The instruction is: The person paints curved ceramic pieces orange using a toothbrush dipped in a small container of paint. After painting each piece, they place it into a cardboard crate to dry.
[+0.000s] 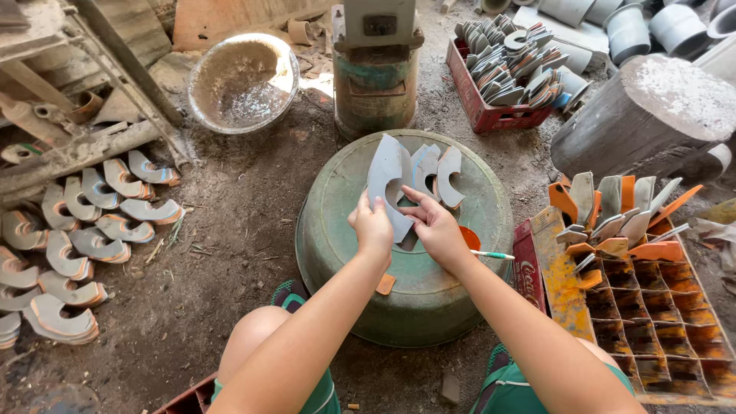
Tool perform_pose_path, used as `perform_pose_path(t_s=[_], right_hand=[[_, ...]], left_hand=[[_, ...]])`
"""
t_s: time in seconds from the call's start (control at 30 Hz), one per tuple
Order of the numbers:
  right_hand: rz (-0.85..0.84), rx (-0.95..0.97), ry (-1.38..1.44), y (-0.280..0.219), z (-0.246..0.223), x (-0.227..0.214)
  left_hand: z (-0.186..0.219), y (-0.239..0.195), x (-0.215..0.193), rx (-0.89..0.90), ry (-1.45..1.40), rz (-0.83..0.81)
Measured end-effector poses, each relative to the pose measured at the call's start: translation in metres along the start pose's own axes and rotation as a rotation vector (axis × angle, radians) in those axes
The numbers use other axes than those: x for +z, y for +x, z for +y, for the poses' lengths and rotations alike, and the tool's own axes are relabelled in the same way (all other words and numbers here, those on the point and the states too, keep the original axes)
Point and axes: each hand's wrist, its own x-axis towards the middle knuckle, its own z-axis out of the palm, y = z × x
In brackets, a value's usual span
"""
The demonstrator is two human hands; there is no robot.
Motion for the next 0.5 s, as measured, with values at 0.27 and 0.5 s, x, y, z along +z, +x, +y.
perform_pose_path(t_s=[0.27,0.5], right_hand=[[0.031,0.274,0.378,0.001,-0.032,-0.056],[0.467,0.181,0.296,0.007,-0.026,-0.085]], left_hand=[[0.011,0.006,0.016,-0.128,-0.286,-0.33],[0.03,0.001,0.022,-0.056,-0.138,-0.364]])
